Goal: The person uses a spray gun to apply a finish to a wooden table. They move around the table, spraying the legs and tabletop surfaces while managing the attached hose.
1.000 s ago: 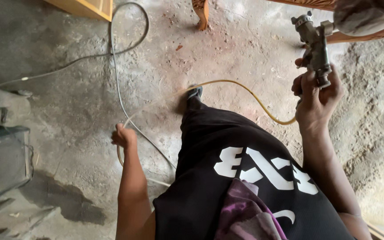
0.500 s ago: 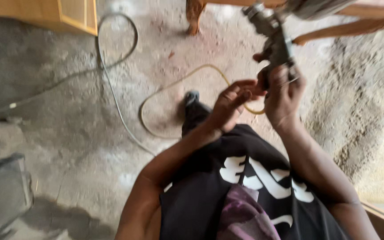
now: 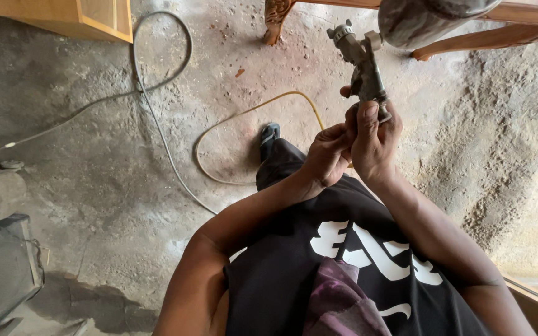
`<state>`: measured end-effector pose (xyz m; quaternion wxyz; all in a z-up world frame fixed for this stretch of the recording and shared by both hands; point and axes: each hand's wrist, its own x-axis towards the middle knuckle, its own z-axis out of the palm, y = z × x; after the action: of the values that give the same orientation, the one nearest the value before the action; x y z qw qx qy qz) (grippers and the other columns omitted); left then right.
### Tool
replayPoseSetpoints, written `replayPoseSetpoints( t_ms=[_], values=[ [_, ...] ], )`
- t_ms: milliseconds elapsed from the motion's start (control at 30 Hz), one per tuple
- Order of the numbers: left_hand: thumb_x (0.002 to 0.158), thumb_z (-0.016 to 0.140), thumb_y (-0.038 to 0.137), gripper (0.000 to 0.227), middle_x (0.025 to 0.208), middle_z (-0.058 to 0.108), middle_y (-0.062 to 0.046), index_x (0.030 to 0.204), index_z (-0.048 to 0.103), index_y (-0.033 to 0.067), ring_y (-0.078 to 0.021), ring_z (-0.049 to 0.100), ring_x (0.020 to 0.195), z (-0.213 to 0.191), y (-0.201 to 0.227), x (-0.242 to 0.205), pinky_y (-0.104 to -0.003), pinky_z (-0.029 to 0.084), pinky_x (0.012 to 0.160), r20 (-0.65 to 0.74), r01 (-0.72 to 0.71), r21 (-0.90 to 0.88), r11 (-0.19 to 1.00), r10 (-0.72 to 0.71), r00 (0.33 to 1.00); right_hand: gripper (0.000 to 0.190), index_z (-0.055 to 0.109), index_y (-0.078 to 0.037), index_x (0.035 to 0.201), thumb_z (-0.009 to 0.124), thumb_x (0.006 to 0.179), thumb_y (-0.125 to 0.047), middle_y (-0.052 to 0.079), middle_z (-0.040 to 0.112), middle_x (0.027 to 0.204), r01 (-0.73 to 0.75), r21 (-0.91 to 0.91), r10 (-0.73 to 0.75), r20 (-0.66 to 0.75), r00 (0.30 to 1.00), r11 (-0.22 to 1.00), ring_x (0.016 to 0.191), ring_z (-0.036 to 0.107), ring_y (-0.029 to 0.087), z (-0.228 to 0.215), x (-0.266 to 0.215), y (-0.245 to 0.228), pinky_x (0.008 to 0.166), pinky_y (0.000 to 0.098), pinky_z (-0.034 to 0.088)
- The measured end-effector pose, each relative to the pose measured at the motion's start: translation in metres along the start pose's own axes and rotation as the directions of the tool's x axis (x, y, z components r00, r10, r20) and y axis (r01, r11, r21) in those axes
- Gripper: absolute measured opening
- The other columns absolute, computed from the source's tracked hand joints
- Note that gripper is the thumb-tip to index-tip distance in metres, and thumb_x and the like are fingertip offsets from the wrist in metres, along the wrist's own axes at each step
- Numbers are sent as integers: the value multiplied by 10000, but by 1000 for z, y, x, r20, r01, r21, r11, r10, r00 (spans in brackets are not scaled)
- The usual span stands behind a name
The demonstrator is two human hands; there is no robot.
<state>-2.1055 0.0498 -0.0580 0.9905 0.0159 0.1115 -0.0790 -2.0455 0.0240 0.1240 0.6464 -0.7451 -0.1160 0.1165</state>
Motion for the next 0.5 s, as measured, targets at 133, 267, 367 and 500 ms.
replayPoseSetpoints(
  t_ms=[133, 267, 367, 500],
  values=[
    [1026, 715, 275, 494, 1356, 620, -95, 1434, 524, 72, -193, 589, 1256, -8, 7, -3, -388, 472, 1092, 74, 38, 124, 992, -47, 996, 722, 624, 22, 1305, 417, 1088, -635, -39, 478, 688, 72, -148, -71, 17, 997, 986, 553, 431, 26, 0, 9, 23, 497, 199, 366],
    [1018, 712, 453, 809, 1567, 498, -196, 1609, 403, -6, -297, 446, 1486, -28, 13, -9, -445, 350, 1263, 141, 153, 297, 943, -201, 969, 745, 580, 8, 1354, 389, 1058, -649, 36, 541, 817, -83, -336, 94, 16, 995, 938, 610, 446, 103, 9, 24, 51, 505, 271, 387],
    [958, 702, 404, 764, 1535, 503, -210, 1544, 415, 7, -324, 458, 1444, -53, 19, -8, -461, 366, 1216, -76, 268, 684, 679, -299, 951, 723, 533, 34, 1383, 385, 1128, -626, 117, 623, 1028, 142, -435, -111, 96, 989, 889, 845, 574, 180, 23, 36, 69, 692, 337, 510],
    [927, 734, 235, 736, 1588, 427, -228, 1534, 398, -9, -348, 367, 1502, -81, 15, -9, -484, 317, 1235, 14, 71, 927, 370, -221, 975, 623, 550, -6, 1281, 404, 1138, -595, 148, 606, 942, 154, -494, -128, 87, 988, 856, 851, 569, 220, 32, 53, 94, 744, 423, 483]
  ],
)
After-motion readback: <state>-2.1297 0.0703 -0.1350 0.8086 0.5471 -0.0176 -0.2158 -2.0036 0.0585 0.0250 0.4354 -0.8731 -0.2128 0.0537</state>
